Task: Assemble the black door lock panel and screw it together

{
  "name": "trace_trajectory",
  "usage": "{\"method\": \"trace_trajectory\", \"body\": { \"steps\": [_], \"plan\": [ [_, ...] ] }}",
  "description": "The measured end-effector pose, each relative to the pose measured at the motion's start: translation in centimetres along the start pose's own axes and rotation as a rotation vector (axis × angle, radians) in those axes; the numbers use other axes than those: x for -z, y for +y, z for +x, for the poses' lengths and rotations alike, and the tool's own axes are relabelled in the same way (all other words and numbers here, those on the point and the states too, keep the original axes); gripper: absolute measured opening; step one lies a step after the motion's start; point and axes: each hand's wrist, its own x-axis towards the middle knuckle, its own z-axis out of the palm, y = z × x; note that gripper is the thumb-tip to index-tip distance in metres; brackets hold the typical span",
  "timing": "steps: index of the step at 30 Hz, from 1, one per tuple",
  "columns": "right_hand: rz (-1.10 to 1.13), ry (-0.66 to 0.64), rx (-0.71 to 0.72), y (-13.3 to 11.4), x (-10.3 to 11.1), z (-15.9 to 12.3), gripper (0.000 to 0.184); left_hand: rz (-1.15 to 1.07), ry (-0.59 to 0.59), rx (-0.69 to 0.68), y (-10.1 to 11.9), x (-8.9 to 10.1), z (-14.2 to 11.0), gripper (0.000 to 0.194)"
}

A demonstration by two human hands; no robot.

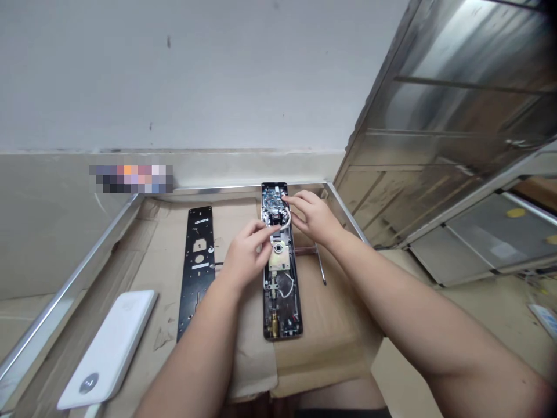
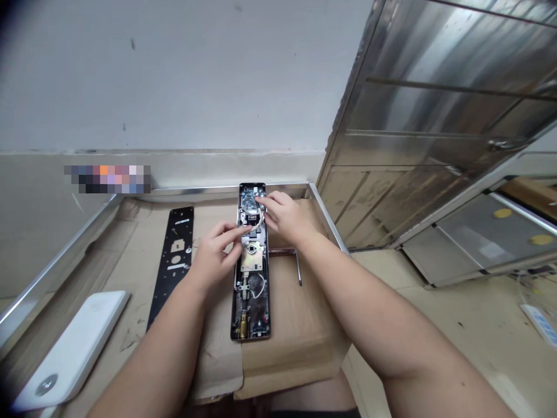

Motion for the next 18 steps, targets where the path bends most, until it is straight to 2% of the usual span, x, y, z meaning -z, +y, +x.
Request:
{"method": "trace_trajectory", "body": {
  "steps": [5, 8, 14, 18],
  "plan": [
    [-0.024, 0.005, 0.041, 0.5, -0.2, 0.2, 0.031, -0.007, -0.042, 0.008, -0.2, 0.3, -0.1, 0.036],
    [-0.07, 0.0, 0.012, 1.2, -0.5, 0.3, 0.026, 0.084, -0.045, 0.029, -0.2, 0.5, 0.0, 0.036],
    [-0.091, -0.039, -0.051, 1.9, -0.9, 0.4, 0.027, 0.312, 0.146, 0.196, -0.6, 0.8, 0.2, 0.026],
    [-0.097, -0.087, -0.069, 1.5, -0.9, 0.4, 0.026, 0.333, 0.308, 0.191, -0.8, 0.6, 0.3, 0.019]
  ]
}}
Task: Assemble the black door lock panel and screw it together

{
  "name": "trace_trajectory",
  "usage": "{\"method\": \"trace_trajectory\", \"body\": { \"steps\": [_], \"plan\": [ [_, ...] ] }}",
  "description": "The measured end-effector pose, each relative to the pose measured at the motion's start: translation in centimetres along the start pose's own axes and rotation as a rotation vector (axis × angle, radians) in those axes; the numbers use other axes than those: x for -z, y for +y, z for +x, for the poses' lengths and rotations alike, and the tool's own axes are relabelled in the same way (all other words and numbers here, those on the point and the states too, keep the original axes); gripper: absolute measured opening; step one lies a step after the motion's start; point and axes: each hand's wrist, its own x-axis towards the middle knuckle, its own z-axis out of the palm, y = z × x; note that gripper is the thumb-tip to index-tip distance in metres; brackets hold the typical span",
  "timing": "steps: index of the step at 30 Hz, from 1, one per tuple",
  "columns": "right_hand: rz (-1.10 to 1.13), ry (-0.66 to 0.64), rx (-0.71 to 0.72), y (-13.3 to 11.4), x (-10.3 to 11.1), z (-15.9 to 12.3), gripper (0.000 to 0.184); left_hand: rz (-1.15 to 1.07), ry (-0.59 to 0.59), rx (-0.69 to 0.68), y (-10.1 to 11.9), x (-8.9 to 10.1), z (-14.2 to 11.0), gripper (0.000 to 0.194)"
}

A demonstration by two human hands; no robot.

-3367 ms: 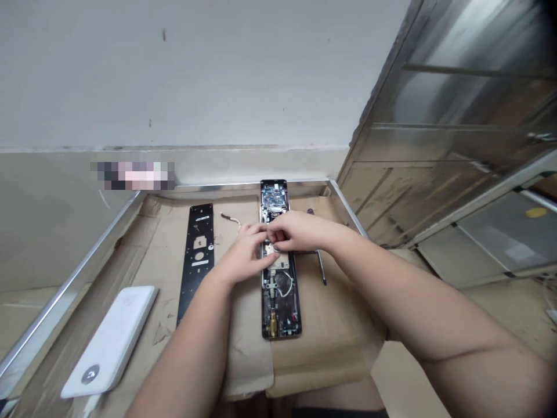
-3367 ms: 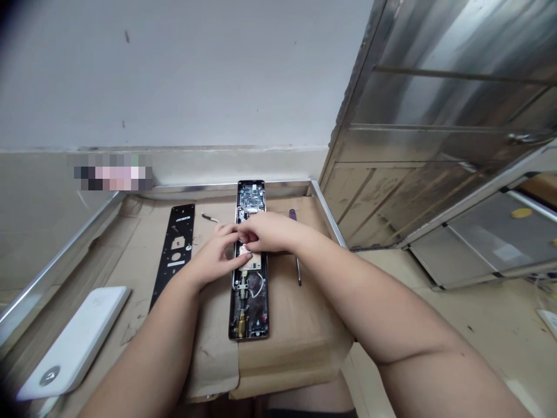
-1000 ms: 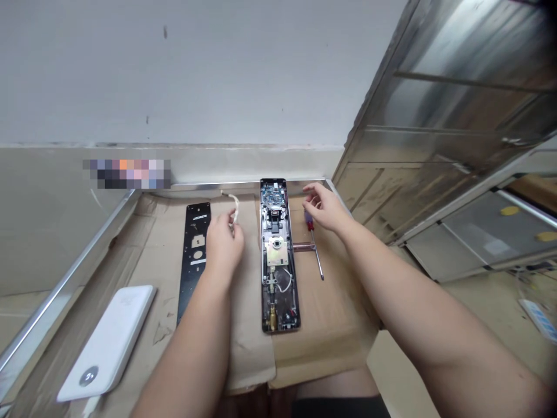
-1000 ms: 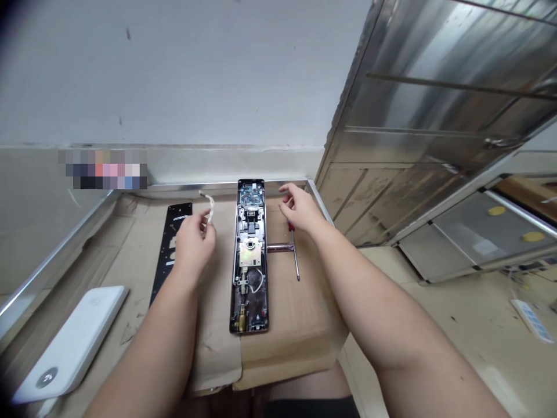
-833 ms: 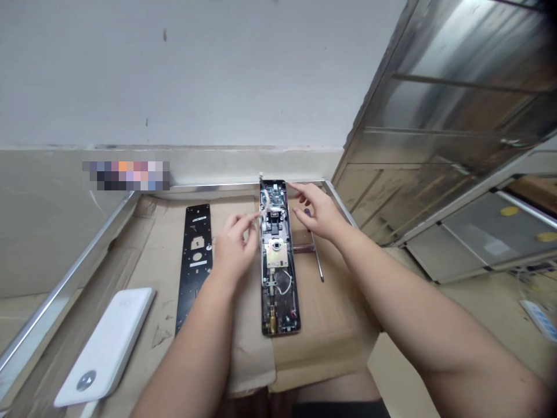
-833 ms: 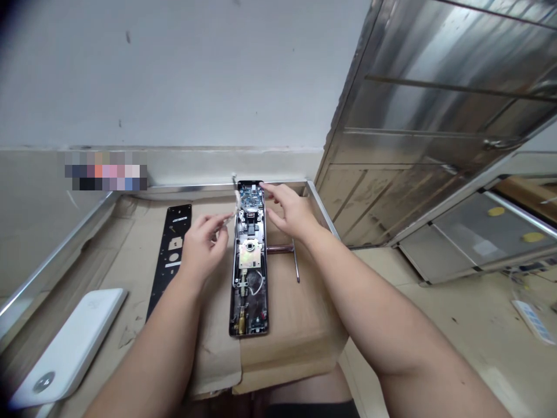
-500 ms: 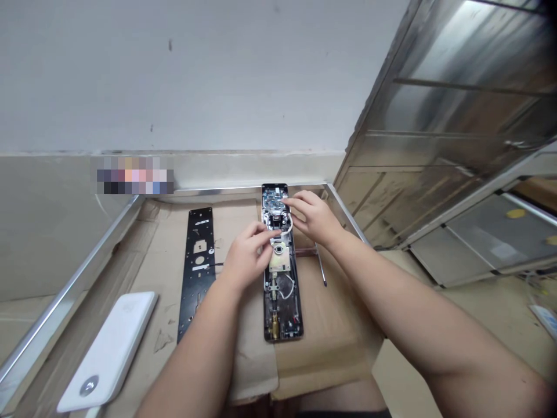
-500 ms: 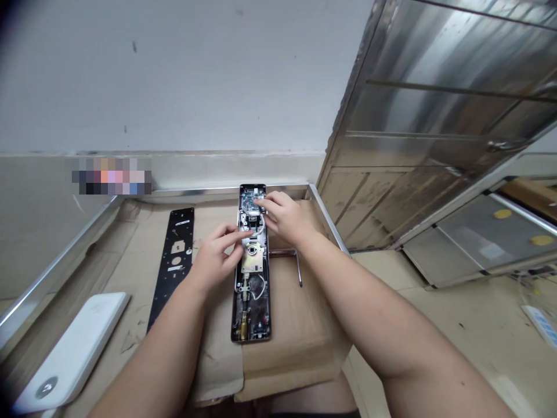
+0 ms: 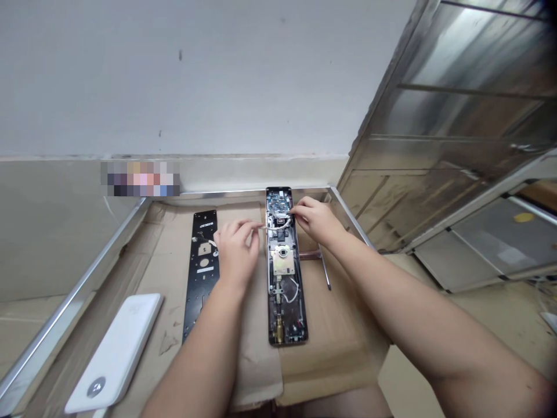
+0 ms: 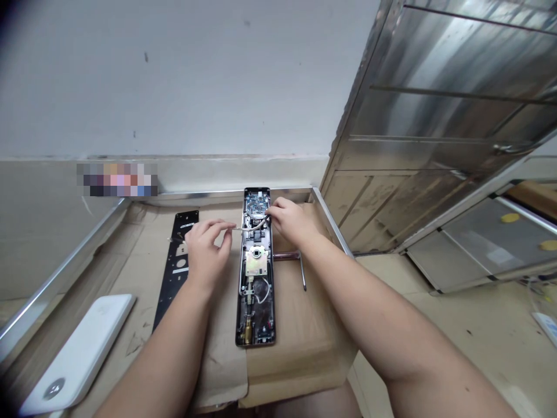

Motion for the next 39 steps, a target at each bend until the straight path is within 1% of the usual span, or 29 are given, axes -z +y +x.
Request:
{"method": "trace_trajectory", "body": {
  "steps": [1, 4, 5, 6, 7, 8, 9, 10, 12, 13, 14, 15, 16, 17, 18, 19, 21, 22, 23, 24, 26, 29, 31, 33, 36, 39],
  "plan": [
    [0.006, 0.006, -0.011, -0.1, 0.0, -0.1, 0.025, 0.008, 0.08, -0.012, 0.0, -0.1, 0.0, 0.017],
    [0.047, 0.082, -0.042, 0.0, -0.1, -0.3, 0.022, 0.033, 0.416, -0.075, -0.1, -0.1, -0.2, 0.009],
    [0.066, 0.118, -0.042, 0.2, -0.2, -0.3, 0.021, 0.013, 0.492, -0.125, 0.0, 0.0, -0.3, 0.009],
    [0.086, 0.155, -0.041, 0.3, -0.2, -0.4, 0.02, -0.031, 0.518, -0.191, 0.0, 0.0, -0.4, 0.011],
    [0.105, 0.186, -0.04, 0.4, -0.3, -0.4, 0.02, -0.097, 0.486, -0.26, 0.1, 0.1, -0.5, 0.015],
    [0.124, 0.211, -0.04, 0.5, -0.3, -0.4, 0.02, -0.174, 0.4, -0.316, 0.3, 0.1, -0.6, 0.018],
    [0.14, 0.232, -0.041, 0.5, -0.3, -0.4, 0.02, -0.245, 0.278, -0.35, 0.4, 0.1, -0.7, 0.017],
    [0.154, 0.251, -0.042, 0.5, -0.3, -0.4, 0.02, -0.293, 0.134, -0.352, 0.6, 0.1, -0.8, 0.015],
    [0.177, 0.289, -0.026, 0.3, -0.2, -0.5, 0.02, -0.304, -0.129, -0.282, 0.9, 0.0, -0.7, 0.01],
    [0.186, 0.309, -0.009, 0.2, -0.2, -0.5, 0.02, -0.281, -0.217, -0.228, 1.0, -0.1, -0.6, 0.009],
    [0.194, 0.33, 0.012, 0.0, -0.1, -0.5, 0.02, -0.255, -0.266, -0.173, 1.0, -0.3, -0.5, 0.009],
    [0.2, 0.349, 0.033, -0.2, 0.0, -0.5, 0.019, -0.238, -0.272, -0.123, 1.0, -0.4, -0.4, 0.01],
    [0.204, 0.363, 0.053, -0.3, 0.0, -0.6, 0.018, -0.237, -0.248, -0.082, 0.9, -0.6, -0.3, 0.012],
    [0.206, 0.375, 0.068, -0.5, 0.1, -0.6, 0.018, -0.253, -0.211, -0.045, 0.8, -0.7, -0.3, 0.015],
    [0.209, 0.38, 0.078, -0.5, 0.0, -0.6, 0.017, -0.287, -0.168, -0.01, 0.6, -0.9, -0.2, 0.023],
    [0.213, 0.376, 0.084, -0.6, 0.0, -0.6, 0.016, -0.335, -0.127, 0.022, 0.5, -1.1, -0.2, 0.035],
    [0.219, 0.345, 0.089, -0.4, -0.2, -0.6, 0.015, -0.452, -0.066, 0.056, 0.2, -1.5, -0.4, 0.067],
    [0.221, 0.321, 0.09, -0.3, -0.4, -0.5, 0.015, -0.502, -0.055, 0.052, 0.2, -1.7, -0.5, 0.08],
    [0.22, 0.298, 0.09, -0.2, -0.5, -0.5, 0.015, -0.534, -0.056, 0.034, 0.1, -1.9, -0.6, 0.086],
    [0.214, 0.28, 0.086, -0.1, -0.7, -0.5, 0.015, -0.547, -0.069, 0.01, 0.1, -2.1, -0.7, 0.087],
    [0.195, 0.262, 0.06, -0.1, -0.9, -0.4, 0.016, -0.524, -0.095, -0.008, 0.3, -2.4, -0.9, 0.081],
    [0.153, 0.206, 0.008, -0.3, -0.8, 0.0, 0.015, -0.444, -0.102, 0.069, 0.4, -2.9, -1.2, 0.073],
    [0.113, 0.152, -0.014, -0.4, -0.6, 0.5, 0.015, -0.402, -0.118, 0.163, 0.2, -3.5, -1.3, 0.074],
    [0.059, 0.107, -0.013, -0.3, -0.5, 1.1, 0.015, -0.425, -0.156, 0.297, -0.1, -4.3, -1.4, 0.078],
    [-0.015, 0.058, 0.036, 0.2, -0.7, 2.0, 0.016, -0.597, -0.234, 0.508, -0.6, -5.6, -1.5, 0.079],
    [-0.026, 0.048, 0.063, 0.7, -1.0, 2.7, 0.018, -0.784, -0.29, 0.632, -0.7, -6.6, -1.6, 0.077]
  ]
}}
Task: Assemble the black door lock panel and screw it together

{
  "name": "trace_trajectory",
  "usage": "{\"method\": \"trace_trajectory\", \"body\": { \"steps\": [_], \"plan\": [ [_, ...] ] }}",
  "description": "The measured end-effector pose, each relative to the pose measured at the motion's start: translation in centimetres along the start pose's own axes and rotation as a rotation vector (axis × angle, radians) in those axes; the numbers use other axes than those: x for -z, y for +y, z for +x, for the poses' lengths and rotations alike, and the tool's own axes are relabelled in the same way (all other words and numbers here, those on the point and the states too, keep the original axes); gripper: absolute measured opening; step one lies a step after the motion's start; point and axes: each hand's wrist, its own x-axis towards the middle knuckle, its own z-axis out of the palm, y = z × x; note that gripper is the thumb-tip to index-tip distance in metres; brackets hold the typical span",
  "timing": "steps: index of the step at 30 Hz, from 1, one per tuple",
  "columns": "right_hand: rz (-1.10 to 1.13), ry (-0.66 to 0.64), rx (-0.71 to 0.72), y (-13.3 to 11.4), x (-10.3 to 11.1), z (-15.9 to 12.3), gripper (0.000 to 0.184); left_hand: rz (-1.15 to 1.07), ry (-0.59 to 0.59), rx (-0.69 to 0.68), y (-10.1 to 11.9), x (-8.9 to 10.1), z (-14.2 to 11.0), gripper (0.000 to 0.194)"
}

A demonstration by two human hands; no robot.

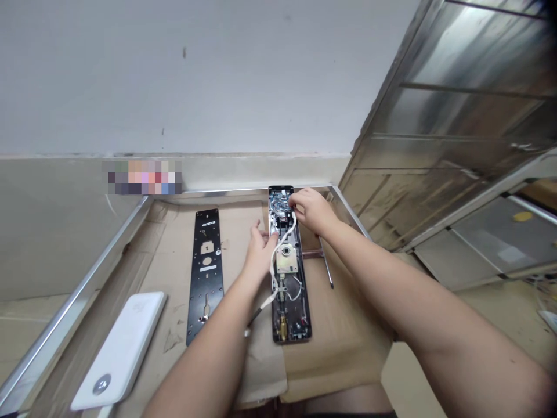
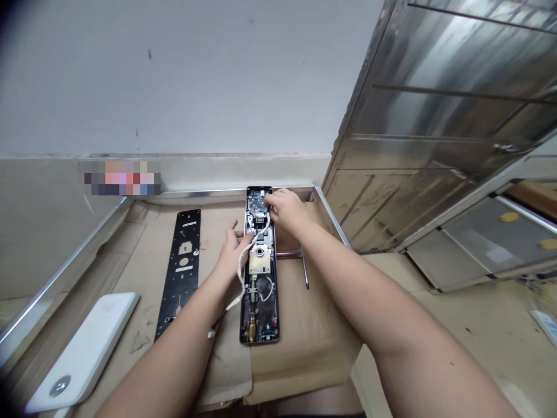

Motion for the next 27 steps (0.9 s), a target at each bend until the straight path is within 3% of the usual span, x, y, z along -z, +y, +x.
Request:
{"method": "trace_trajectory", "body": {
  "steps": [5, 12, 20, 27],
  "plan": [
    [0.004, -0.021, -0.066, 0.0, -0.1, 0.1, 0.013, -0.152, -0.042, 0.028, 0.2, -0.9, -0.4, 0.079],
    [0.046, -0.082, -0.118, -0.4, 0.2, 0.4, 0.011, -0.288, -0.097, 0.051, 0.7, -1.4, -0.7, 0.045],
    [0.087, -0.104, -0.148, -0.3, 0.4, 0.3, 0.012, -0.323, -0.058, 0.068, -0.1, -1.7, -0.5, 0.044],
    [0.131, -0.088, -0.215, -0.6, 0.2, 0.2, 0.013, -0.403, -0.078, 0.088, 0.7, -2.0, -0.9, 0.042]
  ]
}}
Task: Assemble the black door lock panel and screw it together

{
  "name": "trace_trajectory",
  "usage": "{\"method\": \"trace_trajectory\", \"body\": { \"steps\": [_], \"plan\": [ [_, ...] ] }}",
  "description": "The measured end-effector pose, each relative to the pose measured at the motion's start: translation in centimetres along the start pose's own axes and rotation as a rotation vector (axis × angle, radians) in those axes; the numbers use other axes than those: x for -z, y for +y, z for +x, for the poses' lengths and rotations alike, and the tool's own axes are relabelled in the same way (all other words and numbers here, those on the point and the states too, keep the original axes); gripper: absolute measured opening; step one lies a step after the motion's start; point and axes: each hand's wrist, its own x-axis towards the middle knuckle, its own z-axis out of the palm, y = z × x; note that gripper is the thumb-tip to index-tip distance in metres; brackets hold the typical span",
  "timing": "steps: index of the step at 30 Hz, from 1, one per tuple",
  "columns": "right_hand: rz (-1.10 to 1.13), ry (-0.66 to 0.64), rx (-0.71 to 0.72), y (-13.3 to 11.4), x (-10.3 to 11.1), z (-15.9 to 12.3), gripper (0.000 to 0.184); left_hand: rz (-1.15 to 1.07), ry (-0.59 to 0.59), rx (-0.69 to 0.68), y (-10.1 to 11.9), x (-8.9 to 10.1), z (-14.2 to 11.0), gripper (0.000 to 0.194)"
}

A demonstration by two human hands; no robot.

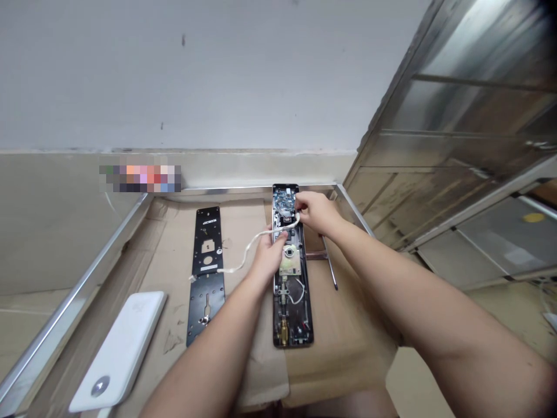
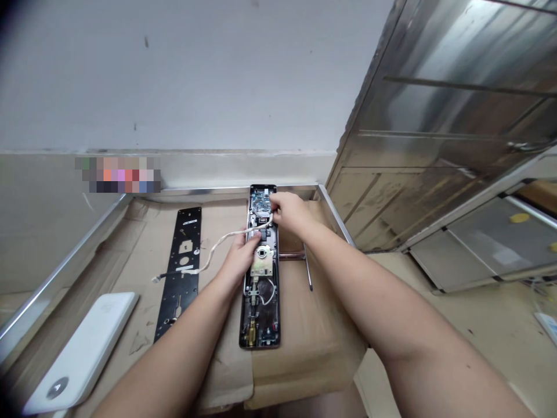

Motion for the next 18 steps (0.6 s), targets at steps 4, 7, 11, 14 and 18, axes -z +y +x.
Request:
{"method": "trace_trajectory", "body": {
  "steps": [4, 7, 11, 14, 18],
  "plan": [
    [0.03, 0.027, -0.04, -0.2, -0.1, -0.2, 0.013, -0.032, 0.018, 0.027, 0.2, -0.3, -0.2, 0.05],
    [0.022, 0.031, -0.044, -0.3, 0.0, -0.4, 0.013, 0.011, 0.044, 0.006, 0.0, -0.3, -0.1, 0.049],
    [-0.007, -0.008, -0.016, -0.6, 0.3, -0.3, 0.013, 0.042, 0.069, -0.026, -0.5, -0.2, 0.1, 0.047],
    [-0.061, -0.02, 0.001, -0.9, 0.4, -0.3, 0.014, 0.049, 0.061, -0.031, -0.5, -0.3, -0.1, 0.047],
    [-0.139, -0.025, 0.034, -1.4, 0.4, -0.4, 0.014, 0.194, 0.043, -0.102, 0.2, -0.3, -0.6, 0.05]
  ]
}}
